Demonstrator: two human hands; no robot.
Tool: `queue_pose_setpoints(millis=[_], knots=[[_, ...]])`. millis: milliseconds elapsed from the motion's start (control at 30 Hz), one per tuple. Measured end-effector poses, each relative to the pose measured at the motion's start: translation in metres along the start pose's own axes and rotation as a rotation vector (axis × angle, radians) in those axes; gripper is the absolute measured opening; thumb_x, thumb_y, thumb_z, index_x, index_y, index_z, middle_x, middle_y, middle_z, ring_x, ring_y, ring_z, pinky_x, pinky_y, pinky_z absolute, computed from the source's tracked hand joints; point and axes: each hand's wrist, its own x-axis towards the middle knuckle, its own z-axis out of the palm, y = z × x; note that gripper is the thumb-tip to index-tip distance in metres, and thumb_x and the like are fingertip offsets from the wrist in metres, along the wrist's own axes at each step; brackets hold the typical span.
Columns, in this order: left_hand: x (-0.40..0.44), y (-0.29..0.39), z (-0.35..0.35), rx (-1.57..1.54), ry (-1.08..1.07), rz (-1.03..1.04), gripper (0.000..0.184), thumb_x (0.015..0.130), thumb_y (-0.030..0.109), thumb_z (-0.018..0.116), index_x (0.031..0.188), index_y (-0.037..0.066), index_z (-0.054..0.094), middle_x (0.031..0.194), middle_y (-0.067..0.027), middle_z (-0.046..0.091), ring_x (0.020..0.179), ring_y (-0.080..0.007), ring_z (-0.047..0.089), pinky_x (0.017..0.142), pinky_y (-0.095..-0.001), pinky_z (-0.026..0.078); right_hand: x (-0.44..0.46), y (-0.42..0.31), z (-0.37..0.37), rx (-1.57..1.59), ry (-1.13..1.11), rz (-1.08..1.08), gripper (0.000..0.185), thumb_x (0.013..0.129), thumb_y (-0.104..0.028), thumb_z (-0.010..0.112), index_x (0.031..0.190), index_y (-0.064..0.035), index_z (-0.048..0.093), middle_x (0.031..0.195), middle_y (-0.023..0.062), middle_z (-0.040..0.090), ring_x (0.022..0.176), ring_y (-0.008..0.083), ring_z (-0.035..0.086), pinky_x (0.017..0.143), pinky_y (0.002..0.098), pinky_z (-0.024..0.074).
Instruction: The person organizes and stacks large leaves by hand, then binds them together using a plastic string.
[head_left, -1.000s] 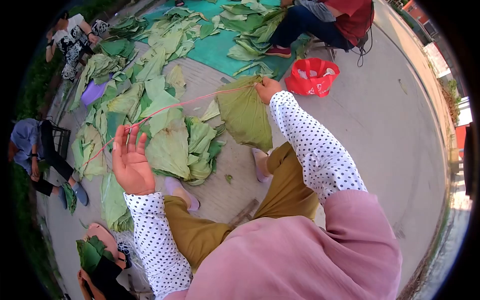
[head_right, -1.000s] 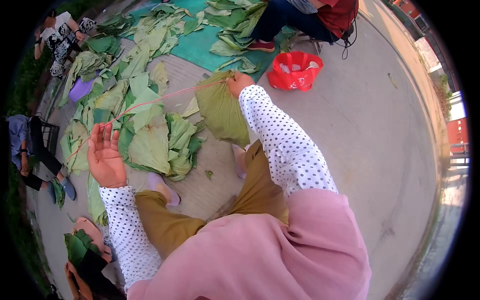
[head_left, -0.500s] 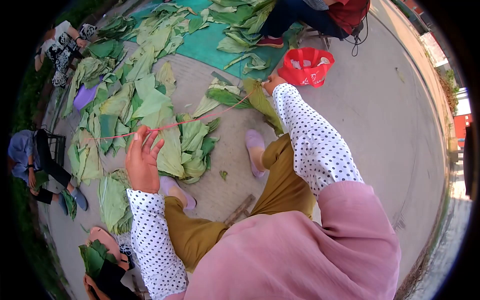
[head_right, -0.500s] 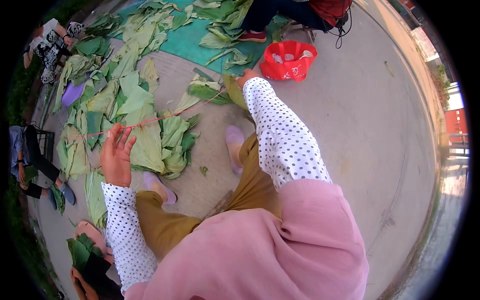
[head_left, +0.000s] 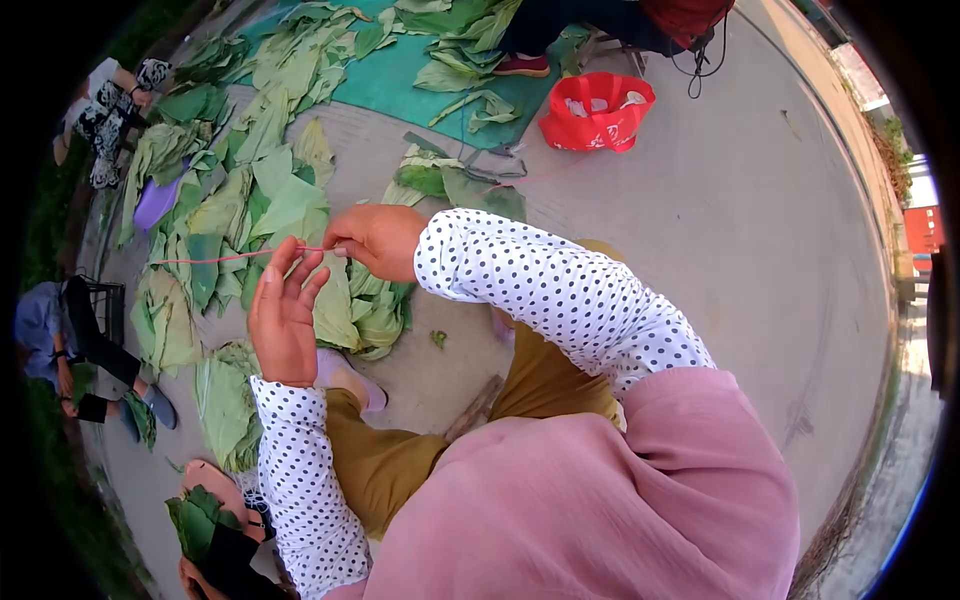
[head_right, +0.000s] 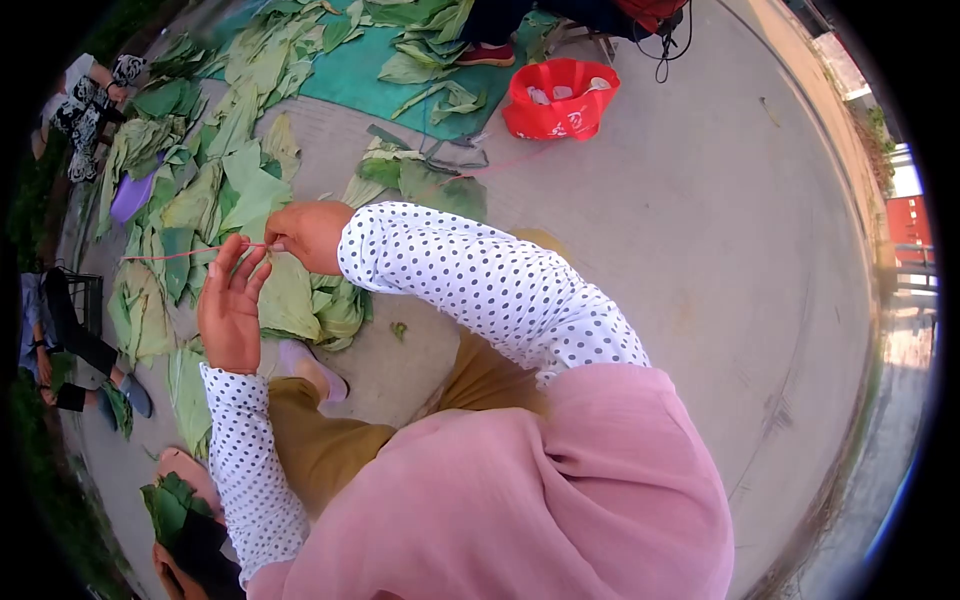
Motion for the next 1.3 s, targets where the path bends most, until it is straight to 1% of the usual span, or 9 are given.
queue_pose_setpoints(millis=[233,400,533,567,700,867,900,967,1300], knots=[[-0.002,0.004,-0.002,0.002,-0.108,-0.001,0.05,0.101,0.034,0.036,0.133,-0.004,0.043,0.138,-0.0156,0.044,0.124,-0.027,0.047,0.099,-0.0376,0.042,0.01,0.014,-0.007,0.049,0.014,0.003,0.014,0.089,-0.017,0.057,0.098,-0.0078,0.062,0.088,0.0123,0.061,0.088,0.0315,0.059,0.077,0.0411,0.0471],[-0.002,0.004,-0.02,0.088,-0.043,0.005,0.046,0.1,0.032,0.04,0.127,-0.003,0.048,0.136,-0.0137,0.047,0.12,-0.0262,0.049,0.095,-0.039,0.043,0.006,0.008,-0.036,-0.361,0.248,-0.085,0.01,0.088,-0.015,0.056,0.093,-0.0096,0.062,0.082,0.0115,0.062,0.084,0.0324,0.059,0.07,0.0435,0.0473],[-0.002,0.003,-0.018,0.236,0.101,-0.026,0.041,0.098,0.024,0.048,0.132,0.002,0.044,0.119,-0.011,0.055,0.1,-0.019,0.058,0.084,-0.0333,0.049,0.005,0.002,-0.033,-0.395,0.27,-0.169,0.011,0.083,-0.013,0.058,0.093,-0.0085,0.061,0.082,0.0091,0.063,0.084,0.0301,0.058,0.071,0.0412,0.0481],[-0.003,0.004,-0.012,0.182,0.089,-0.034,0.038,0.097,0.021,0.05,0.131,0.003,0.044,0.106,-0.0079,0.057,0.086,-0.0151,0.059,0.077,-0.0308,0.05,0.003,-0.003,-0.03,-0.418,0.19,-0.155,0.014,0.08,-0.011,0.058,0.093,-0.0078,0.061,0.083,0.0084,0.062,0.084,0.0286,0.058,0.071,0.0403,0.0484],[0.0,-0.003,-0.016,0.006,0.097,-0.054,0.032,0.098,0.021,0.049,0.124,0.002,0.048,0.096,-0.0061,0.059,0.079,-0.0143,0.057,0.075,-0.0313,0.051,0.0,-0.006,-0.02,-0.361,0.089,-0.126,0.015,0.079,-0.008,0.057,0.093,-0.0069,0.06,0.085,0.0096,0.061,0.086,0.029,0.056,0.073,0.0407,0.0476],[0.001,-0.003,-0.023,-0.149,0.183,0.022,0.027,0.098,0.024,0.05,0.115,0.003,0.052,0.097,-0.0063,0.062,0.08,-0.0146,0.059,0.075,-0.0318,0.052,-0.009,-0.001,-0.031,-0.354,0.063,-0.115,0.011,0.083,-0.008,0.054,0.094,-0.0049,0.058,0.083,0.0128,0.059,0.086,0.0323,0.056,0.074,0.0419,0.0467],[0.008,0.015,-0.034,-0.181,0.198,0.082,0.024,0.098,0.024,0.049,0.111,0.003,0.054,0.098,-0.0076,0.062,0.08,-0.0165,0.061,0.074,-0.0335,0.053,0.017,-0.014,-0.036,-0.352,0.06,-0.153,0.016,0.078,-0.004,0.055,0.094,-0.0051,0.06,0.086,0.0122,0.062,0.088,0.032,0.057,0.075,0.0424,0.0474],[-0.004,0.001,-0.025,-0.211,0.215,-0.005,0.022,0.098,0.022,0.049,0.109,0.004,0.055,0.1,-0.0099,0.063,0.082,-0.0193,0.063,0.076,-0.0359,0.054,-0.011,-0.017,-0.032,-0.345,0.097,-0.078,0.015,0.079,-0.005,0.057,0.093,-0.0054,0.061,0.084,0.0121,0.061,0.087,0.0309,0.057,0.074,0.0409,0.0479],[-0.003,0.002,-0.033,-0.31,0.293,0.006,0.018,0.099,0.018,0.047,0.107,0.003,0.053,0.102,-0.0118,0.063,0.082,-0.0199,0.063,0.077,-0.0375,0.054,-0.007,-0.012,-0.04,-0.348,0.143,-0.129,0.006,0.083,-0.01,0.06,0.085,-0.0039,0.06,0.076,0.0138,0.059,0.078,0.0327,0.057,0.067,0.0432,0.0463]])
